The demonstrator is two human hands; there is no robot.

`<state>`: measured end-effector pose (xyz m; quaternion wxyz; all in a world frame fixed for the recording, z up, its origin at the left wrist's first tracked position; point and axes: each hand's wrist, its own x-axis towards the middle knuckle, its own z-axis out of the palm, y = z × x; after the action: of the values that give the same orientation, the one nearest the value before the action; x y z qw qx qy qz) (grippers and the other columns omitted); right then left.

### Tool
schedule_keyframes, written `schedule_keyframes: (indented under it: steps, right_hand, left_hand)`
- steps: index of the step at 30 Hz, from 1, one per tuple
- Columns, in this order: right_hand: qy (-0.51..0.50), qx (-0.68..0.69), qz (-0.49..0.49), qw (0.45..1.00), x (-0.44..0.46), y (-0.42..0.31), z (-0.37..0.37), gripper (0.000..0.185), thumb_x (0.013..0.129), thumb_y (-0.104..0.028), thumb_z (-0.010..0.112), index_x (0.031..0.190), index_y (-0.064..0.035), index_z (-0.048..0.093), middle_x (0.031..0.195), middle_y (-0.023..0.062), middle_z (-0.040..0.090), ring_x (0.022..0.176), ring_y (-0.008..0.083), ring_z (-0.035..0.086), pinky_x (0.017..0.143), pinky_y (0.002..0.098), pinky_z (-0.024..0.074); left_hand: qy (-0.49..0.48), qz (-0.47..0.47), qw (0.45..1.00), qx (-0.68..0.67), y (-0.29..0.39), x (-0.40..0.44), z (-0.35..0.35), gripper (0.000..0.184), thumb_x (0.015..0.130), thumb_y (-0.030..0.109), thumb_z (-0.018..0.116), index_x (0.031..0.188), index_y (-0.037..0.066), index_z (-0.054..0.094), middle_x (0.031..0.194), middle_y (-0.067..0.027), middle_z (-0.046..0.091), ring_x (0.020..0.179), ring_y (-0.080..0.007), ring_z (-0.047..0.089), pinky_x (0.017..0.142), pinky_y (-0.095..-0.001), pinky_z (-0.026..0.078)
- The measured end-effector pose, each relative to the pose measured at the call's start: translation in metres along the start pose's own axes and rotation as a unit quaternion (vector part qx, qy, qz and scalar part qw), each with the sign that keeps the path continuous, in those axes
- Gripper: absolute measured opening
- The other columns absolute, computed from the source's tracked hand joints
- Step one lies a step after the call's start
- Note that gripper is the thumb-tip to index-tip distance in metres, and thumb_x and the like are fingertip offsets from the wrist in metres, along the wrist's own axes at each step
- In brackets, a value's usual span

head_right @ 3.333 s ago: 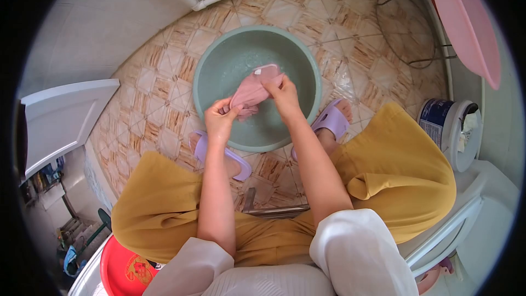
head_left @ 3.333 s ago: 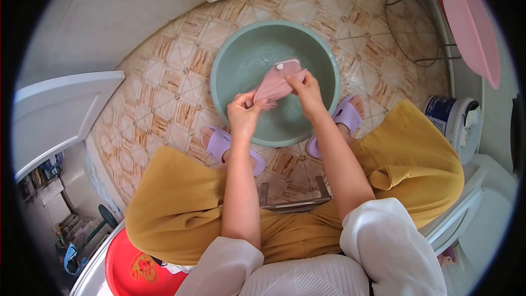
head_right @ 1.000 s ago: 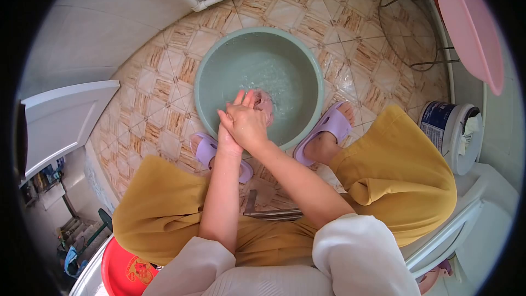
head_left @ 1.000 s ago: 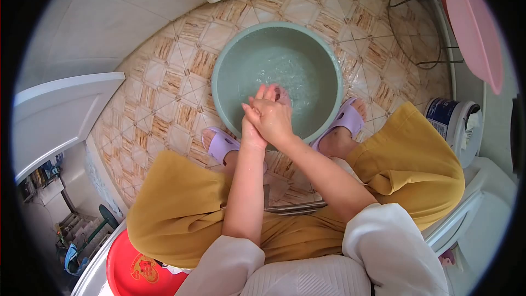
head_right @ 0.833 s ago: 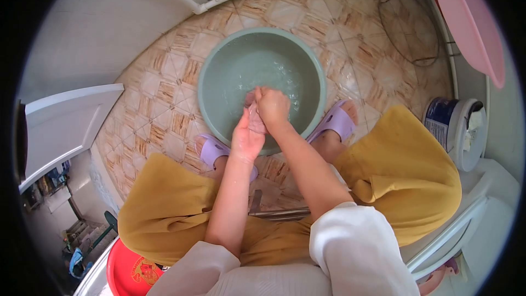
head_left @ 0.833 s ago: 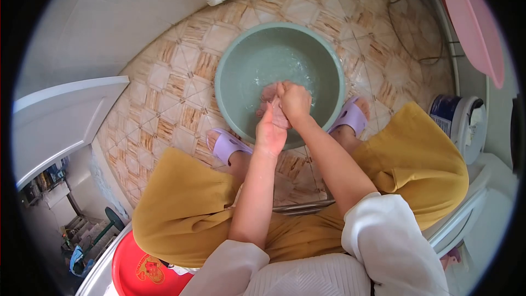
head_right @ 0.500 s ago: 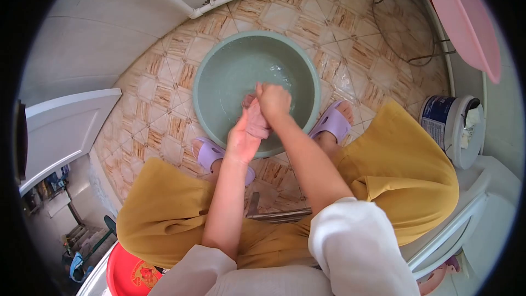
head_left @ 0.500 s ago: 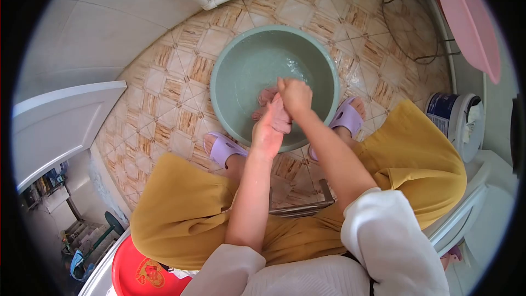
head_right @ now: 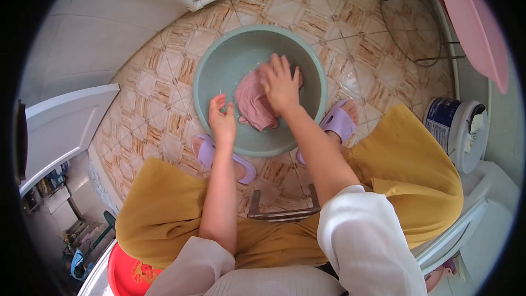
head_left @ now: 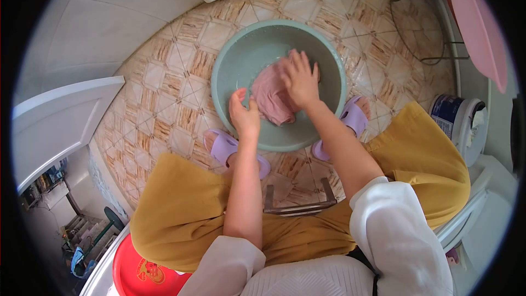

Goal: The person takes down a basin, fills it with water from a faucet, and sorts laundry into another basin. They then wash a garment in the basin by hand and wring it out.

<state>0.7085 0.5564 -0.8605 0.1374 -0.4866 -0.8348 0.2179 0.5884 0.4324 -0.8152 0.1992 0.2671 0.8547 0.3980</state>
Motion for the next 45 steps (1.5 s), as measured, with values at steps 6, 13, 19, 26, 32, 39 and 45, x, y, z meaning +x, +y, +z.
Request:
schedule_keyframes:
  steps: [6, 13, 19, 26, 32, 39, 45]
  right_hand:
    - [-0.13, -0.124, -0.093, 0.979, -0.023, -0.011, 0.019, 0.051, 0.086, -0.04, 0.05, 0.135, -0.0306, 0.038, 0.149, 0.0061, 0.017, 0.138, 0.0287, 0.013, 0.1, 0.0695, 0.0079]
    - [-0.098, -0.071, 0.063, 0.991, 0.019, -0.013, 0.014, 0.056, 0.081, -0.03, 0.06, 0.132, -0.0189, 0.041, 0.14, 0.0115, 0.033, 0.128, 0.0287, 0.033, 0.1, 0.0546, 0.0278]
    - [-0.156, 0.381, 0.321, 0.853, 0.012, -0.029, 0.018, 0.037, 0.074, -0.021, 0.069, 0.104, -0.0042, 0.059, 0.095, 0.0131, 0.061, 0.088, 0.0239, 0.059, 0.079, 0.035, 0.0464]
    - [-0.182, 0.389, -0.011, 0.903, -0.061, -0.118, -0.031, 0.023, 0.074, -0.031, 0.065, 0.071, -0.0076, 0.062, 0.066, 0.0089, 0.06, 0.057, 0.0234, 0.057, 0.058, 0.0345, 0.0457]
    - [-0.04, 0.179, 0.067, 0.981, -0.034, -0.101, -0.02, 0.026, 0.071, -0.033, 0.067, 0.062, -0.0093, 0.062, 0.056, 0.0108, 0.058, 0.058, 0.031, 0.06, 0.059, 0.0416, 0.0473]
    - [0.015, 0.185, -0.046, 0.982, -0.061, -0.129, -0.062, 0.023, 0.076, -0.028, 0.06, 0.061, -0.0101, 0.063, 0.063, 0.013, 0.062, 0.058, 0.0302, 0.061, 0.058, 0.0413, 0.0481]
    - [-0.017, 0.105, 0.226, 0.968, -0.014, -0.066, -0.052, 0.037, 0.084, -0.04, 0.051, 0.07, -0.0114, 0.069, 0.068, 0.0167, 0.063, 0.067, 0.0355, 0.062, 0.064, 0.0436, 0.0494]
  left_hand:
    - [-0.079, -0.031, 0.996, 0.037, -0.013, -0.01, 0.015, 0.034, 0.076, 0.01, 0.059, 0.108, 0.002, 0.054, 0.108, -0.0156, 0.056, 0.104, -0.0293, 0.052, 0.089, -0.0364, 0.041]
    - [-0.084, -0.178, 0.975, -0.101, -0.023, -0.008, 0.017, 0.05, 0.081, 0.018, 0.056, 0.127, 0.003, 0.044, 0.126, -0.018, 0.048, 0.119, -0.0298, 0.043, 0.099, -0.0359, 0.034]
    - [-0.09, -0.413, 0.841, -0.337, -0.023, -0.004, 0.012, 0.064, 0.089, 0.039, 0.05, 0.14, 0.008, 0.027, 0.135, -0.0164, 0.036, 0.123, -0.0257, 0.037, 0.104, -0.0329, 0.026]
    - [-0.233, -0.272, 0.708, -0.609, -0.078, 0.002, 0.002, 0.04, 0.088, 0.044, 0.046, 0.102, 0.007, 0.053, 0.099, -0.0099, 0.058, 0.095, -0.0237, 0.057, 0.085, -0.0397, 0.045]
    - [-0.237, -0.329, 0.593, -0.695, 0.009, -0.027, -0.002, 0.042, 0.09, 0.033, 0.046, 0.117, 0.0, 0.049, 0.111, -0.011, 0.056, 0.102, -0.0244, 0.055, 0.092, -0.0384, 0.043]
    - [-0.412, -0.018, 0.468, -0.782, 0.004, -0.026, -0.006, 0.028, 0.095, 0.021, 0.038, 0.119, 0.014, 0.051, 0.114, -0.0088, 0.057, 0.103, -0.0216, 0.054, 0.093, -0.0375, 0.041]
    - [-0.219, -0.298, 0.684, -0.629, 0.059, -0.044, 0.002, 0.04, 0.095, 0.026, 0.041, 0.131, 0.008, 0.041, 0.125, -0.0034, 0.052, 0.118, -0.02, 0.046, 0.1, -0.0323, 0.036]
